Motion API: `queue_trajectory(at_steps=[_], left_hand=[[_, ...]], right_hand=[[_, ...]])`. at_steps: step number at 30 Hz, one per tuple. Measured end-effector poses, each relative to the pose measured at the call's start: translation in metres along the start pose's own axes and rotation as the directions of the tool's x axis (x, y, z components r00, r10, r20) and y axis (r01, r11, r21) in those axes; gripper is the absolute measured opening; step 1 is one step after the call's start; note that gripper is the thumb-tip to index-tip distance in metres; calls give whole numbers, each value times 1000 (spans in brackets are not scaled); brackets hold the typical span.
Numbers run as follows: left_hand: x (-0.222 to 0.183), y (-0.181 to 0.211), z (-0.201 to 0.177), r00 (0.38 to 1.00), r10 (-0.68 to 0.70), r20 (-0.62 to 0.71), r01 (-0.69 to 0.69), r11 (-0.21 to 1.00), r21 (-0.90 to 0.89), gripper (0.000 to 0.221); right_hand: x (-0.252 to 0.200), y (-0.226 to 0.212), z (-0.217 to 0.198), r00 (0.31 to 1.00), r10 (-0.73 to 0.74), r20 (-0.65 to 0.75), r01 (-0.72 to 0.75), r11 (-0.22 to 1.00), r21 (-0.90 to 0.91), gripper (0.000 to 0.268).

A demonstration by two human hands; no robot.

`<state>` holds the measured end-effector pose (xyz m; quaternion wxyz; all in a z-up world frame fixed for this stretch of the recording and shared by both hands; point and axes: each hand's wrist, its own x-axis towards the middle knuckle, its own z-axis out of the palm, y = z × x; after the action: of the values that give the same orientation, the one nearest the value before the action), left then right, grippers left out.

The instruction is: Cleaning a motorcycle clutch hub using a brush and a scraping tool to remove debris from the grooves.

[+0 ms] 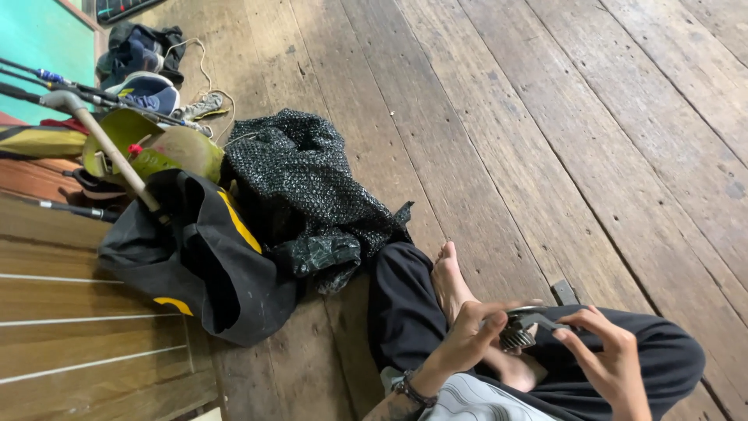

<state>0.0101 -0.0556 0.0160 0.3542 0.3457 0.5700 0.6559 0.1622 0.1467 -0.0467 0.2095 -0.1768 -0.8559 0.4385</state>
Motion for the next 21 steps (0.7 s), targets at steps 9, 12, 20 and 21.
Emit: queue_trajectory(at_steps=[9,12,20,21], left_hand=[[1,11,2,1000,-9,24,9,1000,-5,76],[2,9,0,1000,-11,15,12,995,-97,76],[3,10,3,997,54,62,-63,987,150,66],[2,9,2,996,52,71,-63,985,160,66]], right_hand=[[-1,-13,7,997,62,41,-66,991,120,16],[1,-1,2,992,114,53,-116,993,37,17],[2,-17,11,998,16,58,-24,990,136,13],[3,-12,8,999,17,47,-23,989,143,13]])
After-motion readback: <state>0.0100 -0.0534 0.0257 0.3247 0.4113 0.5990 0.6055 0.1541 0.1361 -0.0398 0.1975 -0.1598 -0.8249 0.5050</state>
